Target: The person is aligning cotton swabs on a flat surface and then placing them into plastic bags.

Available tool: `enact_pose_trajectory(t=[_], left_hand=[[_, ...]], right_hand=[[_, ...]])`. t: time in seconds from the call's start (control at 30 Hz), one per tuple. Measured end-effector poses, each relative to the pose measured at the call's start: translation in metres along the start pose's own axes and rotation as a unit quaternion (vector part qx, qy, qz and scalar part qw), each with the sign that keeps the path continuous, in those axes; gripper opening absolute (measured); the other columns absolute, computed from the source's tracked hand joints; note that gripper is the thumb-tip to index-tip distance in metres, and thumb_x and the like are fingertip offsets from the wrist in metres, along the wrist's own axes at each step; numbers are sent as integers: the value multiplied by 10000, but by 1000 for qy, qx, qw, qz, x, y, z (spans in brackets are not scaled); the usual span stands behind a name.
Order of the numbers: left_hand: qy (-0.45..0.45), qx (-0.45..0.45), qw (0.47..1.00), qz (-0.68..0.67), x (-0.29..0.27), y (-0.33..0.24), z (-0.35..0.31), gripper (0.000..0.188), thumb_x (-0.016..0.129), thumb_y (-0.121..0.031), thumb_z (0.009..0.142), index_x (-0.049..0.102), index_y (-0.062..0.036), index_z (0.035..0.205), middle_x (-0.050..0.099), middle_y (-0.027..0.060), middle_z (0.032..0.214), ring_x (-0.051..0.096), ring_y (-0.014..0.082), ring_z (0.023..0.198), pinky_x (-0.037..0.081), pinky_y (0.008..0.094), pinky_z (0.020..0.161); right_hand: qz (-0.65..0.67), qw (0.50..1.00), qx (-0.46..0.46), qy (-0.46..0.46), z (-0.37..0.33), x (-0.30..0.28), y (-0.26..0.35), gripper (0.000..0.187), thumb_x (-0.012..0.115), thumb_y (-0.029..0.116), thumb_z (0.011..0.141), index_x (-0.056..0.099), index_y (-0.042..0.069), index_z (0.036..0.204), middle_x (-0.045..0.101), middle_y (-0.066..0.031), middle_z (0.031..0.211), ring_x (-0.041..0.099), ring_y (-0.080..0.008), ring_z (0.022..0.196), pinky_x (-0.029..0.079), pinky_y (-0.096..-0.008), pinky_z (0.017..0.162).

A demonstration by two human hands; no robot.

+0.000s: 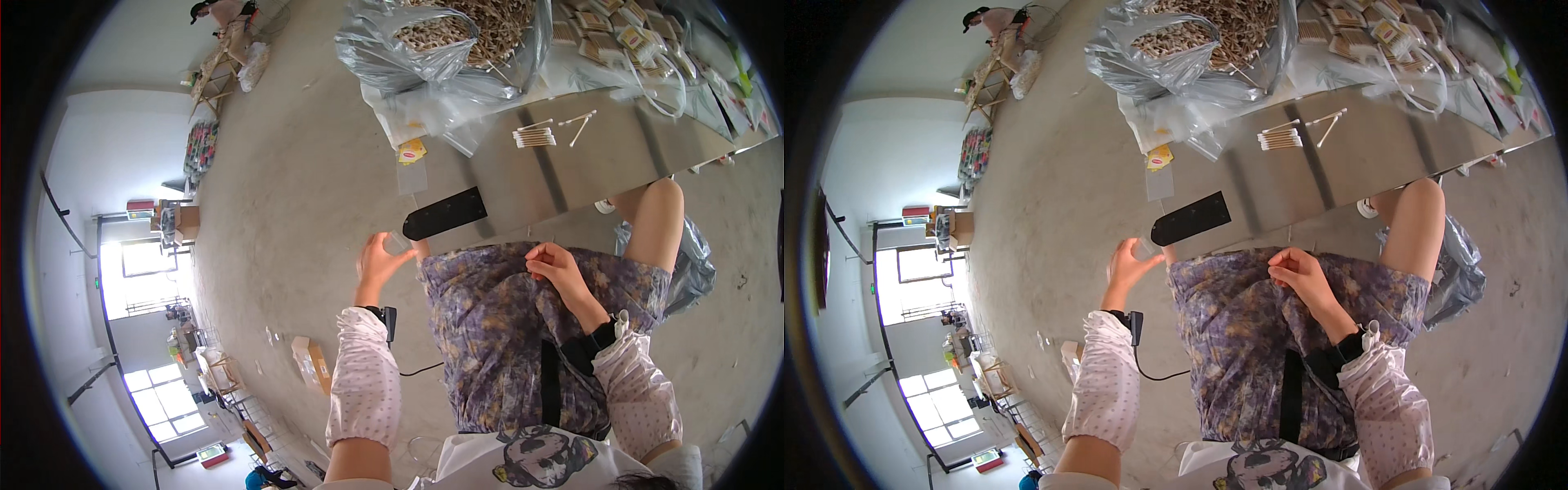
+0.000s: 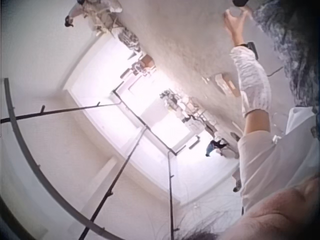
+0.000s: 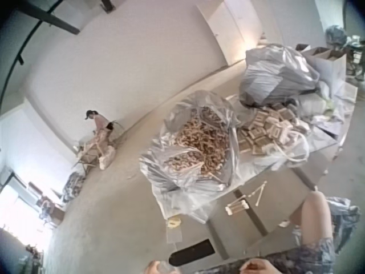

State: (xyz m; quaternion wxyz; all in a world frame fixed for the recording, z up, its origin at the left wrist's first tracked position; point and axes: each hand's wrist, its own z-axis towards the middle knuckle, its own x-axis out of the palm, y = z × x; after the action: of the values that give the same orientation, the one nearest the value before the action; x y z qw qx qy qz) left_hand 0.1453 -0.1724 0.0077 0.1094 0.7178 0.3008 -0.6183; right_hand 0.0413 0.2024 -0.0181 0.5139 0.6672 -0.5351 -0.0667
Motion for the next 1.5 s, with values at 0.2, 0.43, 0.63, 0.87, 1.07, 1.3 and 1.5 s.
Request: enact_pose_trajectory(t=[0.2,0.43,0.63,0.87,1.07,1.3,1.5], left_hand=[[-22,25,999,-22,4,-7,-2,623,871,-445,641,610,-103,1091,647,70,1077,625,274,1013,501,414,821],[-73,73,995,18,8,-13,9,479,855,-365,671,602,-138,1009,617,62,997,616,306,956,499,439,779],[-91,82,992,33,17,-11,13,455,866,-343,651,606,-142,965,612,64,961,622,312,942,501,443,769],[-122,73,990,6,29,4,9,440,867,-319,650,608,-127,950,609,74,915,626,311,889,499,437,737],[-97,62,993,-19,21,-7,12,443,855,-293,654,576,-133,958,609,72,939,608,323,946,493,448,788],[-84,168,982,29,11,-39,22,530,827,-215,644,527,-106,1068,590,97,1023,586,324,1018,448,442,894],[-20,205,977,52,-8,-44,26,573,823,-204,634,547,-104,1126,570,92,1089,563,320,1069,418,460,956]], right_hand=[[-12,1000,-8,-10,0,-6,-8,95,654,82,929,616,38,1005,641,-2,854,577,-79,765,450,-225,690],[-9,1000,-16,-4,2,-9,-11,104,650,94,934,621,45,1021,648,5,869,578,-68,773,443,-218,697],[-27,999,-12,-14,3,-12,-14,105,651,99,932,618,47,1018,646,7,873,576,-67,774,441,-216,698],[-23,1000,-7,-14,3,-11,-14,109,654,99,930,618,44,1017,645,3,870,577,-69,780,443,-219,696],[-24,999,-9,-22,2,-10,-13,112,661,94,924,620,42,1014,644,1,871,581,-73,785,449,-223,702],[-22,999,-3,-24,3,-10,-10,109,657,98,927,618,41,1012,641,1,875,575,-75,780,451,-233,707],[-25,999,-6,-26,2,-9,-10,101,658,95,927,616,40,1001,641,1,869,573,-74,767,450,-234,697]])
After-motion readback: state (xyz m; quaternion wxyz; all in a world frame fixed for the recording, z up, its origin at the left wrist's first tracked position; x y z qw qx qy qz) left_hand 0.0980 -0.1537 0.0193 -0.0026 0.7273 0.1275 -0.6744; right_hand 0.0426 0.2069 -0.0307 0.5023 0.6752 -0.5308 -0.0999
